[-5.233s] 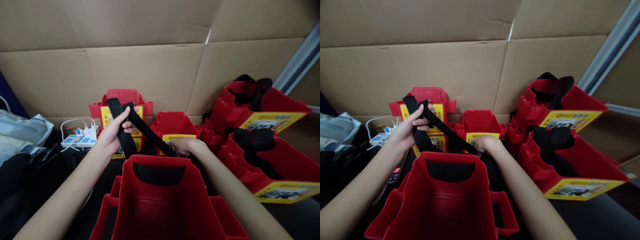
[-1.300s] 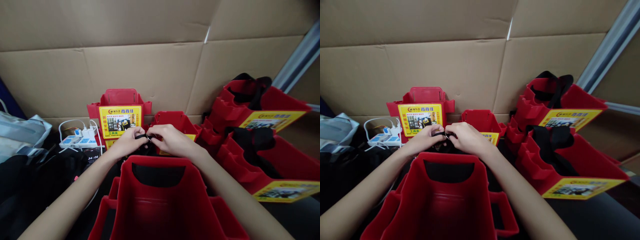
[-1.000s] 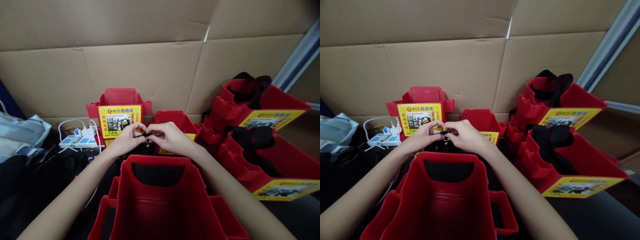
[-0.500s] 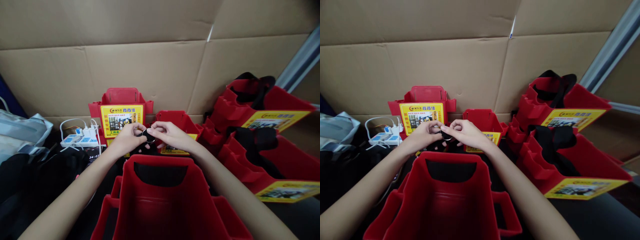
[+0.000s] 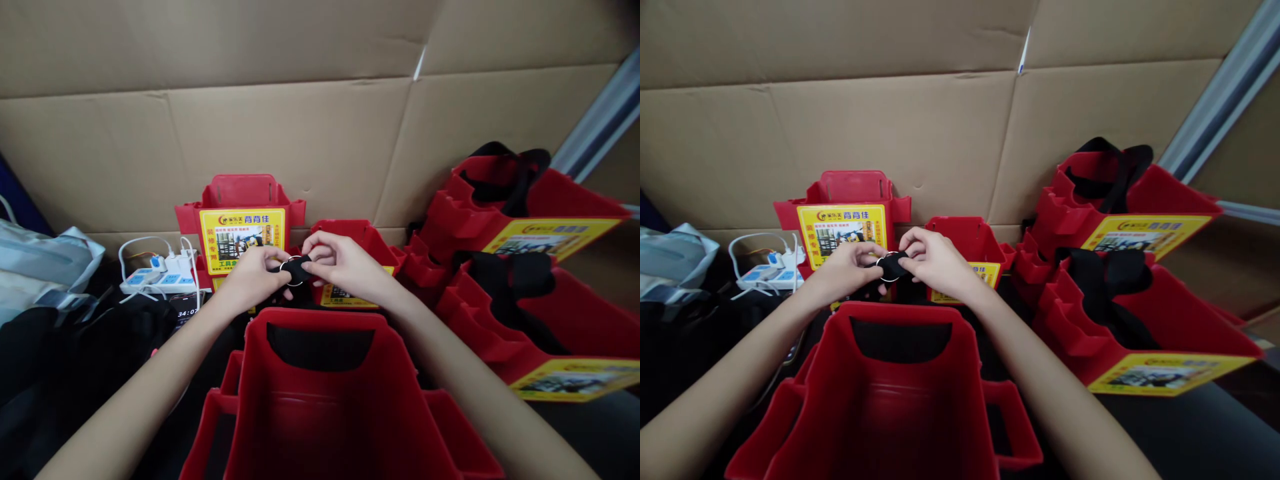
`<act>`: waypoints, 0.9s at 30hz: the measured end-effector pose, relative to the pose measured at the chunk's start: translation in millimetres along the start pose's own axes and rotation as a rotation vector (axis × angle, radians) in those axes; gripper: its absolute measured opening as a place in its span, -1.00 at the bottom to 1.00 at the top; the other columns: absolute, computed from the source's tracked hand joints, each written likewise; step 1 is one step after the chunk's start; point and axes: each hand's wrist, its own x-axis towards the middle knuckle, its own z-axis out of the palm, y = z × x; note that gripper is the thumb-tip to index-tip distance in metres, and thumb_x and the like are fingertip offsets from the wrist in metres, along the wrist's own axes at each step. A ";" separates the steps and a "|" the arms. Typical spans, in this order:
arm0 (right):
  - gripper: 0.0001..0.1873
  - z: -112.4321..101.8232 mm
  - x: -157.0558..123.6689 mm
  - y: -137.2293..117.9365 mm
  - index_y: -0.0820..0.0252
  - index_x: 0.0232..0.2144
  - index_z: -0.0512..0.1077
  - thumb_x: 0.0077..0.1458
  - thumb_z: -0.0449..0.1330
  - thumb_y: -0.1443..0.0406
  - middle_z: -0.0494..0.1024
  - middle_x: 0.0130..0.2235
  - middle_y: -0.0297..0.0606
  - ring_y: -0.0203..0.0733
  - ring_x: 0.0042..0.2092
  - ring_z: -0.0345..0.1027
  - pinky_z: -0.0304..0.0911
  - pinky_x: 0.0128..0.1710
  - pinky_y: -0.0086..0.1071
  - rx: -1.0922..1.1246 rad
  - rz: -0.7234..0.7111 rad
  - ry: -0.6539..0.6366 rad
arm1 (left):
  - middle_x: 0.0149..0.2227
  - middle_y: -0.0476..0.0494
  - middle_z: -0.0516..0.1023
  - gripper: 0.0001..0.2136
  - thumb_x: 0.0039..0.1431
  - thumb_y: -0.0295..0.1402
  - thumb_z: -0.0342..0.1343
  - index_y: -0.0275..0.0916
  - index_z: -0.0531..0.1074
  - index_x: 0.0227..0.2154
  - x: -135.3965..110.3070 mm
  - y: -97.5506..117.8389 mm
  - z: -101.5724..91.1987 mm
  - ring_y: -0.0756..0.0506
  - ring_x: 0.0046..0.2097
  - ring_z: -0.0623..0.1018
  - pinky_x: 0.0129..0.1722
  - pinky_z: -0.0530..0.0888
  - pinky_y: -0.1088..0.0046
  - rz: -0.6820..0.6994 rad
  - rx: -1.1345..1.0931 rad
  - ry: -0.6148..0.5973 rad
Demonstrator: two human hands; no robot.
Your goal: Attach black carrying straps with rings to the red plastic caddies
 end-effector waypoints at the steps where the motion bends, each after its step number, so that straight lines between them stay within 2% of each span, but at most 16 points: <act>1: -0.85 -2.3 1.2 1.5 0.20 -0.38 0.29 -0.09 0.16 0.33 0.45 -0.47 -0.35 -0.33 -0.41 0.36 0.37 -0.46 -0.46 0.043 0.033 -0.027 | -0.62 -0.01 0.47 -0.82 -0.12 -0.59 0.01 -0.29 0.35 -0.39 0.6 -0.8 -0.8 0.04 -0.64 0.43 -0.65 0.34 0.57 0.028 0.015 -0.010; 5: -0.86 -6.9 5.1 7.2 0.23 -0.41 0.38 -0.14 0.20 0.34 0.47 -0.45 -0.30 -0.31 -0.39 0.40 0.42 -0.41 -0.42 0.102 0.111 -0.060 | -0.49 -0.04 0.51 -0.77 -0.12 -0.59 0.00 -0.27 0.35 -0.33 2.2 -4.8 -2.3 0.01 -0.52 0.49 -0.51 0.40 0.51 0.211 0.122 -0.044; 9: -0.89 -1.4 7.8 11.5 0.26 -0.45 0.42 -0.15 0.17 0.36 0.44 -0.49 -0.32 -0.34 -0.44 0.36 0.37 -0.43 -0.46 -0.004 0.058 0.010 | -0.52 -0.02 0.50 -0.74 -0.09 -0.56 -0.01 -0.26 0.36 -0.28 0.8 -5.4 -0.4 0.00 -0.48 0.49 -0.45 0.39 0.51 0.323 0.204 -0.064; 11: -0.88 0.8 8.1 11.6 0.26 -0.43 0.41 -0.13 0.13 0.38 0.41 -0.52 -0.36 -0.37 -0.47 0.33 0.35 -0.44 -0.47 -0.022 0.043 -0.010 | -0.52 -0.02 0.51 -0.73 -0.08 -0.56 -0.01 -0.27 0.36 -0.26 -0.1 -4.0 0.3 0.01 -0.49 0.49 -0.48 0.38 0.53 0.292 0.184 -0.087; 13: -0.88 -0.5 7.6 10.7 0.26 -0.39 0.39 -0.08 0.11 0.37 0.43 -0.50 -0.35 -0.37 -0.47 0.35 0.36 -0.44 -0.46 0.039 0.063 -0.131 | -0.51 -0.04 0.52 -0.72 -0.07 -0.55 -0.01 -0.28 0.37 -0.24 -1.0 -1.4 -0.3 0.01 -0.50 0.49 -0.55 0.34 0.58 0.203 0.136 -0.118; 16: -0.82 -8.3 6.3 11.2 0.23 -0.29 0.34 0.02 0.10 0.28 0.48 -0.35 -0.28 -0.32 -0.40 0.41 0.38 -0.43 -0.44 0.198 0.111 -0.343 | -0.45 -0.07 0.54 -0.71 -0.04 -0.51 0.01 -0.29 0.37 -0.18 -2.2 3.6 -3.7 0.01 -0.48 0.52 -0.61 0.29 0.63 0.078 0.041 -0.167; 18: -0.77 -14.3 6.6 14.4 0.22 -0.22 0.32 0.04 0.11 0.25 0.48 -0.29 -0.26 -0.32 -0.34 0.42 0.38 -0.43 -0.47 0.303 0.136 -0.420 | -0.44 -0.09 0.55 -0.71 -0.03 -0.47 0.04 -0.30 0.39 -0.17 -2.8 6.1 -6.8 0.01 -0.46 0.53 -0.62 0.29 0.64 0.039 0.003 -0.177; 22: -0.76 -18.8 9.3 21.5 0.25 -0.27 0.34 -0.01 0.18 0.26 0.47 -0.36 -0.28 -0.38 -0.36 0.40 0.34 -0.48 -0.60 0.412 0.192 -0.436 | -0.48 -0.10 0.55 -0.72 -0.03 -0.42 0.08 -0.32 0.43 -0.20 -2.1 5.8 -10.2 0.01 -0.45 0.53 -0.62 0.28 0.64 0.007 -0.038 -0.188; 27: -0.79 -11.7 7.8 16.3 0.29 -0.29 0.39 -0.01 0.18 0.29 0.48 -0.38 -0.26 -0.41 -0.42 0.37 0.32 -0.54 -0.62 0.309 0.237 -0.407 | -0.43 -0.12 0.57 -0.68 -0.04 -0.49 0.03 -0.29 0.43 -0.16 -3.1 4.4 -6.7 0.05 -0.48 0.51 -0.63 0.25 0.66 0.023 -0.057 -0.230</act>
